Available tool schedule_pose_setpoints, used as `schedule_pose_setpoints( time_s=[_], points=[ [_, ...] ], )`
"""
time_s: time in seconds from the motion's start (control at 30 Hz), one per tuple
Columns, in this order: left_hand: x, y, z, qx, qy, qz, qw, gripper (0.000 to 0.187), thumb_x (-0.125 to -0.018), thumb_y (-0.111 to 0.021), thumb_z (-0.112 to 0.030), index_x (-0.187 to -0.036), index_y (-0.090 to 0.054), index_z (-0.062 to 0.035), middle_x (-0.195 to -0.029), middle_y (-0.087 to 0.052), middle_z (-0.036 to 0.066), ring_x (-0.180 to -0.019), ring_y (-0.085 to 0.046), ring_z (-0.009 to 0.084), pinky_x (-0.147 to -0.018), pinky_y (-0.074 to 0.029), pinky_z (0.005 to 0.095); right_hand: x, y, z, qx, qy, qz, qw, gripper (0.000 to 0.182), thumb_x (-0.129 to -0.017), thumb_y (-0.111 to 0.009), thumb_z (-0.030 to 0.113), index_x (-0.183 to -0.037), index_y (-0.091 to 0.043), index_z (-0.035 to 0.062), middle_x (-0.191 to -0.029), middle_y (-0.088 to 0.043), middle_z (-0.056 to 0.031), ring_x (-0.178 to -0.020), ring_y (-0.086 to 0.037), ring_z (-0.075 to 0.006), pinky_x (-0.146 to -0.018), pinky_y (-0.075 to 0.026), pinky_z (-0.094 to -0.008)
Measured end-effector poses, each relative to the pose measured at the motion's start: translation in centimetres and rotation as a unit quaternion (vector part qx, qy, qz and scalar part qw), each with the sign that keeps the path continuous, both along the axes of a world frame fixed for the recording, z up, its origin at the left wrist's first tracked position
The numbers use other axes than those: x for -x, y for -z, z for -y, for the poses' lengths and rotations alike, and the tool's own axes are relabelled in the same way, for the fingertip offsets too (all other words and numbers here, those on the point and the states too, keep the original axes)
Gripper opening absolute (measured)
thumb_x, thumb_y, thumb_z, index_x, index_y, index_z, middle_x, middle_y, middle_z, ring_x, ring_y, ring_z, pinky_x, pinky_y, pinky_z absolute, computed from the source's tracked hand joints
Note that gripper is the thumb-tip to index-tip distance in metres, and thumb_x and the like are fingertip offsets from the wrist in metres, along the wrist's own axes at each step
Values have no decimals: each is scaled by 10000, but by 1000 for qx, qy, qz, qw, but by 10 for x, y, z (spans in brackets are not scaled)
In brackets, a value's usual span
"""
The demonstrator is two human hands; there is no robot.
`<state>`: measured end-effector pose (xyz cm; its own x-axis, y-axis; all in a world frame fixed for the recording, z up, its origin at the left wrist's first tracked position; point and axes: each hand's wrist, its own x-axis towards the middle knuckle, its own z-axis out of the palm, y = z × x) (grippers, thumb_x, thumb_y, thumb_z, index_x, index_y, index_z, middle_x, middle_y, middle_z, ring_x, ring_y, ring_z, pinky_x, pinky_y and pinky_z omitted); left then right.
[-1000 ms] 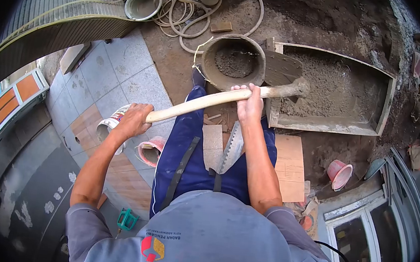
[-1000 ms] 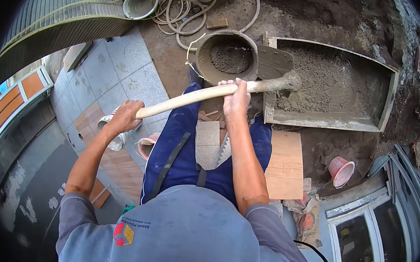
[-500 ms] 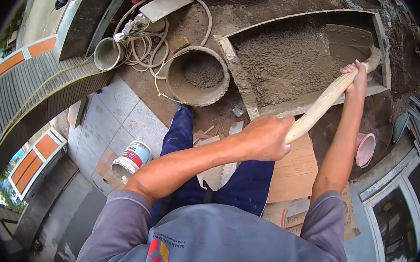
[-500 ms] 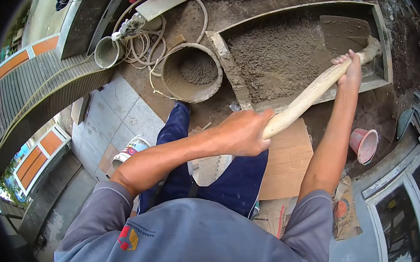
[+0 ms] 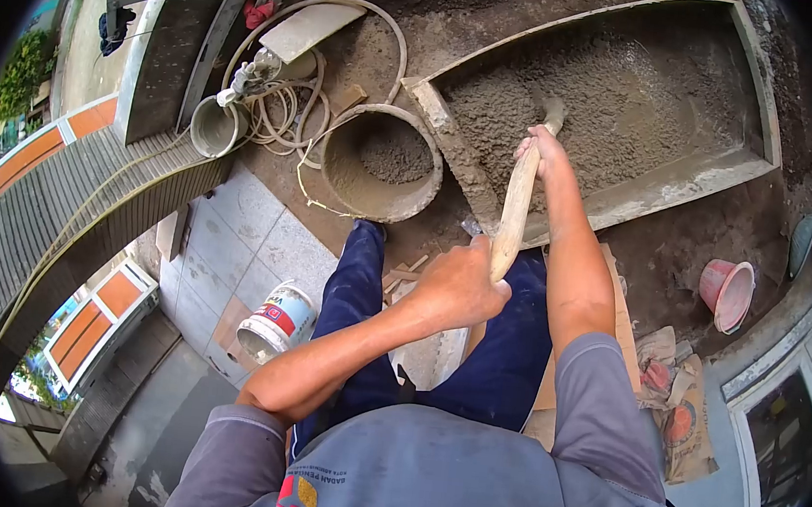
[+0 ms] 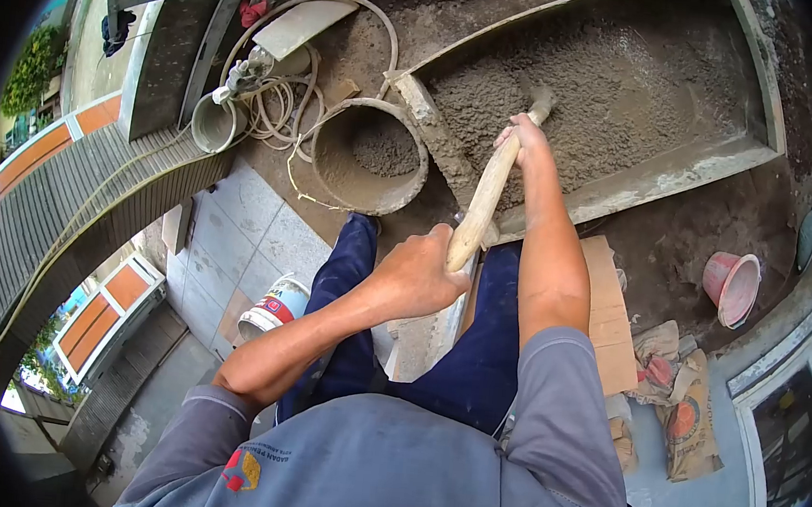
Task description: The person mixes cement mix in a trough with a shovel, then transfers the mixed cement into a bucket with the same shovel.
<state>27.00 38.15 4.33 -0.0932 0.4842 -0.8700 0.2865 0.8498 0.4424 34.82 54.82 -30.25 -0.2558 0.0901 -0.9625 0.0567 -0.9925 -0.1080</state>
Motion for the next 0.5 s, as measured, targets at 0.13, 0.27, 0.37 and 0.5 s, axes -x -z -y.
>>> schedule_pose_setpoints(
  time_s=[0.13,0.27,0.37,0.5],
  points=[
    [-11,-34,-44,-19,15,29,999,461,-780,-605,-200,-1053,-487,152,-826,-628,357,-812,-654,476,-796,-511,508,-31,2,-19,83,93,-66,990,228,-890,-563,165,-714,-441,87,-560,-455,-58,-455,-451,-192,-467,-456,-351],
    [-14,-66,-58,-49,48,54,996,456,-782,-587,-193,-1036,-482,171,-805,-624,359,-805,-651,484,-791,-511,518,-62,-26,-30,114,117,-89,983,282,-885,-589,188,-664,-444,90,-550,-469,-49,-476,-461,-185,-503,-459,-330],
    [-11,-94,-51,-70,71,72,992,447,-780,-585,-189,-1024,-480,171,-791,-624,349,-785,-647,485,-778,-516,516,-73,-79,-28,100,141,-92,981,284,-886,-593,203,-662,-468,80,-542,-481,-54,-486,-468,-186,-519,-463,-322],
    [11,-138,-16,-103,84,95,987,420,-777,-587,-182,-996,-476,159,-756,-617,337,-741,-639,485,-749,-520,512,-84,-116,-17,94,165,-98,977,321,-891,-579,211,-618,-475,80,-535,-485,-46,-497,-483,-182,-531,-466,-318]
  ],
)
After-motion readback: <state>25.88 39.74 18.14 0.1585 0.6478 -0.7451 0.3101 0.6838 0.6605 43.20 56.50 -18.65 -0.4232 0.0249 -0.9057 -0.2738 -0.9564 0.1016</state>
